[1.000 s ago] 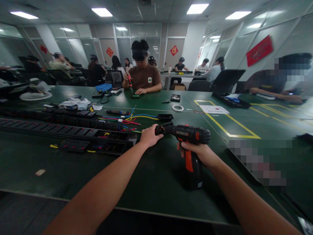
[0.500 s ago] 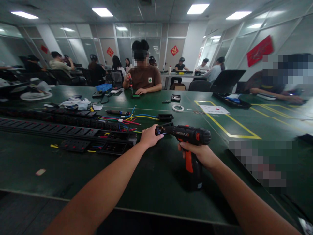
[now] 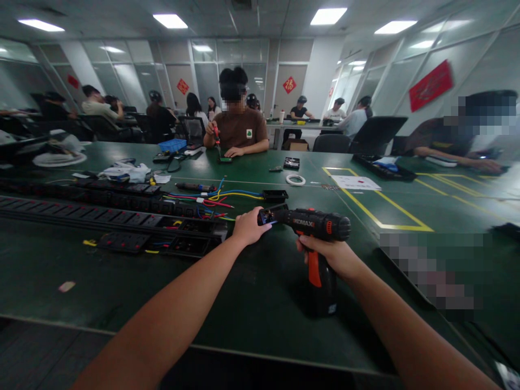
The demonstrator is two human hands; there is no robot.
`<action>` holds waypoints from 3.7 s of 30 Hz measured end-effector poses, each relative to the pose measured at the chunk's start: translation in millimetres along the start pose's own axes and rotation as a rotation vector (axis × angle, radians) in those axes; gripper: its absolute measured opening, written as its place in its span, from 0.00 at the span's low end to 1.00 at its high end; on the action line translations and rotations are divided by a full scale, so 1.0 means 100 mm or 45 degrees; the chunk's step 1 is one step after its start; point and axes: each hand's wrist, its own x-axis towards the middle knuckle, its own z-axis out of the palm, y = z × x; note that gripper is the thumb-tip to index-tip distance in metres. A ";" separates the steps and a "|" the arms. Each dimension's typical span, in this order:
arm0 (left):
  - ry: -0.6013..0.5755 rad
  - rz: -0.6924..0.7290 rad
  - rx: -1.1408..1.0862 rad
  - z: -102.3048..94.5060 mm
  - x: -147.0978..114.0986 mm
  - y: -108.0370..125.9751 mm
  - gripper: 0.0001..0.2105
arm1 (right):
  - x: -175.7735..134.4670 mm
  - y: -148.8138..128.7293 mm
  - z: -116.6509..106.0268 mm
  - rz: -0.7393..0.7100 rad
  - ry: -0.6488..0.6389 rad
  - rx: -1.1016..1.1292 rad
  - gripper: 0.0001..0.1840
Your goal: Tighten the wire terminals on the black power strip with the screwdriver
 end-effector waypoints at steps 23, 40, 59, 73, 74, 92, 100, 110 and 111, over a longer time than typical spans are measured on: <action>0.009 -0.005 -0.001 -0.01 0.00 0.01 0.28 | 0.01 0.07 -0.03 -0.036 -0.021 0.021 0.19; 0.001 0.008 -0.012 -0.02 -0.01 0.01 0.27 | -0.02 -0.09 -0.01 0.030 0.105 -0.024 0.23; 0.000 -0.005 0.005 -0.03 -0.01 0.02 0.27 | -0.01 -0.07 -0.13 0.080 -0.084 0.124 0.20; -0.002 0.002 0.006 -0.04 -0.01 0.03 0.27 | 0.03 -0.02 -0.24 0.067 -0.085 0.017 0.22; -0.001 0.002 0.005 -0.04 -0.01 0.03 0.27 | 0.03 -0.02 -0.24 0.061 -0.087 0.020 0.22; 0.002 0.005 0.012 -0.04 -0.02 0.03 0.27 | 0.03 0.00 -0.22 0.037 -0.009 -0.040 0.17; -0.012 -0.004 0.024 -0.04 -0.02 0.02 0.30 | 0.02 -0.05 -0.19 0.040 0.007 -0.045 0.18; -0.010 -0.003 0.019 -0.02 -0.01 0.01 0.31 | 0.03 -0.04 -0.18 0.023 -0.010 -0.050 0.20; -0.013 -0.007 0.022 -0.02 -0.01 0.02 0.30 | 0.03 -0.04 -0.18 0.021 -0.009 -0.050 0.20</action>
